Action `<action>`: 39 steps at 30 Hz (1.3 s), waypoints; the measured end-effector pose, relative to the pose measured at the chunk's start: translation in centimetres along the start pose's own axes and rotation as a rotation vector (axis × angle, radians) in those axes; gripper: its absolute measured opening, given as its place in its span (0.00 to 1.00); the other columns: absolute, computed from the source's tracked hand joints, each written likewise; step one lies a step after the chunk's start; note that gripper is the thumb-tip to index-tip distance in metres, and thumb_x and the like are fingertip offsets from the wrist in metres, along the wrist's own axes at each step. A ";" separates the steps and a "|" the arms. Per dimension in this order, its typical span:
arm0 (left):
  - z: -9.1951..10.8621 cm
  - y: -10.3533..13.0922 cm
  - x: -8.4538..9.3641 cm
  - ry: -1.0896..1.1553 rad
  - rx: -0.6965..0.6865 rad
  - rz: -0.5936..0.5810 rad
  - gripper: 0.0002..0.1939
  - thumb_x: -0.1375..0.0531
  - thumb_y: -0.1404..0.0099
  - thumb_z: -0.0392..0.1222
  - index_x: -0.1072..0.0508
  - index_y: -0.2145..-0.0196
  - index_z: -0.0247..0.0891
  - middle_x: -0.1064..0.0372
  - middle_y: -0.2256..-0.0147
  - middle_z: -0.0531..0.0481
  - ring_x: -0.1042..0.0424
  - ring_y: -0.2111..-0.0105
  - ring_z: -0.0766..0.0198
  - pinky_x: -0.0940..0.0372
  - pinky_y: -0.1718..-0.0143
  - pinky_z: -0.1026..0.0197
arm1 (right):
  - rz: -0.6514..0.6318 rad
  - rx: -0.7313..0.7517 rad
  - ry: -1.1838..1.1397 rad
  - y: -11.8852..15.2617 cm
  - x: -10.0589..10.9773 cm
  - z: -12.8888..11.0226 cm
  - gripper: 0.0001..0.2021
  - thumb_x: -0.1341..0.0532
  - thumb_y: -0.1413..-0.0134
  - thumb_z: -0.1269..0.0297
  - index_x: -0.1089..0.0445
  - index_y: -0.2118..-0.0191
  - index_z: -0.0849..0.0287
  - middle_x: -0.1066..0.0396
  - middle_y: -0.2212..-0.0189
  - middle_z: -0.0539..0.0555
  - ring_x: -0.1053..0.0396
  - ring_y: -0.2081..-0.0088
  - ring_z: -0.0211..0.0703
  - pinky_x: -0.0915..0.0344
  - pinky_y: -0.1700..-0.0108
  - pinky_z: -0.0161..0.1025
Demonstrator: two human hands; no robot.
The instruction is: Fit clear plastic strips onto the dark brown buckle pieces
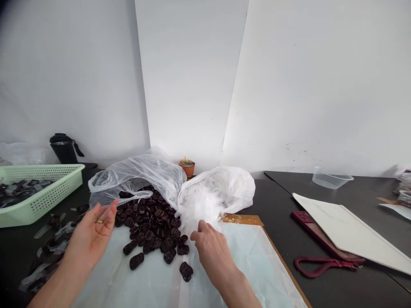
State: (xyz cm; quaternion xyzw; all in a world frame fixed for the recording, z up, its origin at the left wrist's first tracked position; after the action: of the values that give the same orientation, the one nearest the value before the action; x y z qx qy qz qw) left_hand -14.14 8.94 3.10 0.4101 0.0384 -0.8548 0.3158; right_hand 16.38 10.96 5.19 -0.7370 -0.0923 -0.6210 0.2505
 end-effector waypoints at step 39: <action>-12.4 9.9 -5.4 -0.744 0.375 -0.855 0.09 0.32 0.44 0.39 0.23 0.64 0.34 0.22 0.70 0.47 0.26 0.72 0.63 0.33 0.72 0.62 | -0.011 -0.382 -1.874 0.3 -1.8 -2.4 0.11 0.32 0.47 0.58 0.30 0.70 0.60 0.26 0.62 0.54 0.33 0.64 0.38 0.33 0.63 0.34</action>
State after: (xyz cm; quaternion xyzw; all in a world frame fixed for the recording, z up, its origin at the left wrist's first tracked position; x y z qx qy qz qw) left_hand 2.46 7.78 0.72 0.0803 -0.0649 -0.9845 -0.1419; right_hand 14.08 9.87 3.60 -0.9625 -0.1558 0.2157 -0.0527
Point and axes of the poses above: each hand's wrist, its own y-axis away from the middle knuckle, its own x-axis out of the back of the hand, z = x × y, the point moved 10 cm from there along -y, towards the middle knuckle
